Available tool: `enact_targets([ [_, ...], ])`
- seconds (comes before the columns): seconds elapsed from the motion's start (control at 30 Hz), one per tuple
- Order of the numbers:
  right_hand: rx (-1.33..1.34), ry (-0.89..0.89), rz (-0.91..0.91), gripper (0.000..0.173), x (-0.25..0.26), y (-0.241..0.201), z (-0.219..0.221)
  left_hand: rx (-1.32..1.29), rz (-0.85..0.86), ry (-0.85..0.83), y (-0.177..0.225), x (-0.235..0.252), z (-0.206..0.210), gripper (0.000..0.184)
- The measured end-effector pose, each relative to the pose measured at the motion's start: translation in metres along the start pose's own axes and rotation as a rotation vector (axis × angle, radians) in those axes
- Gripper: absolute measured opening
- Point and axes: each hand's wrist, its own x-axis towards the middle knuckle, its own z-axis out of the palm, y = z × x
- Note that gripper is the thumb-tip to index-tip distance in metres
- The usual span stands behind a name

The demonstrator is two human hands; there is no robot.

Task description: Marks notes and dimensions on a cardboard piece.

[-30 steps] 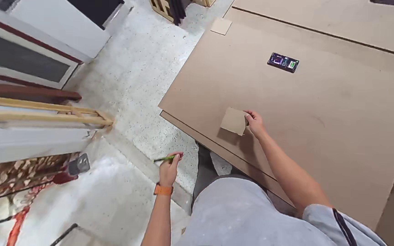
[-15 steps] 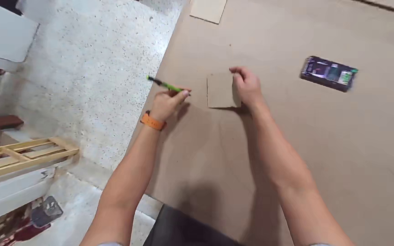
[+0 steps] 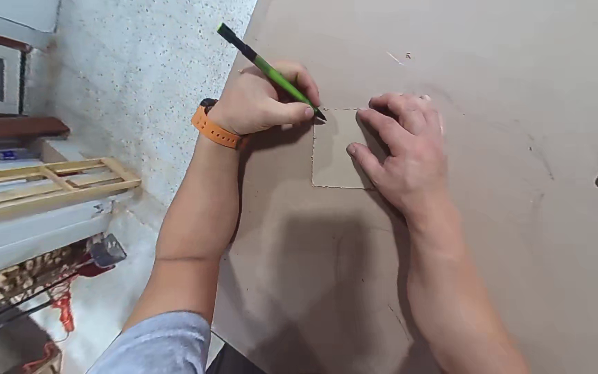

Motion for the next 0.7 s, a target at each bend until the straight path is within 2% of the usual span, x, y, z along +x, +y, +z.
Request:
enact_targets([
  [0.17, -0.034, 0.009, 0.059, 0.042, -0.003, -0.004, 0.002, 0.05, 0.01, 0.058, -0.002, 0.009, 0.007, 0.007],
  [0.43, -0.049, -0.005, 0.086, 0.044, -0.004, -0.006, 0.002, 0.114, 0.057, 0.059, -0.004, 0.012, 0.009, 0.006],
  [0.57, -0.055, -0.014, 0.101, 0.043, -0.005, -0.006, 0.001, 0.173, 0.039, -0.01, -0.002, 0.012, 0.007, 0.007],
  [0.7, -0.058, -0.007, 0.097, 0.043, -0.004, -0.005, 0.001, 0.087, 0.058, 0.039, -0.007, 0.013, 0.006, 0.006],
])
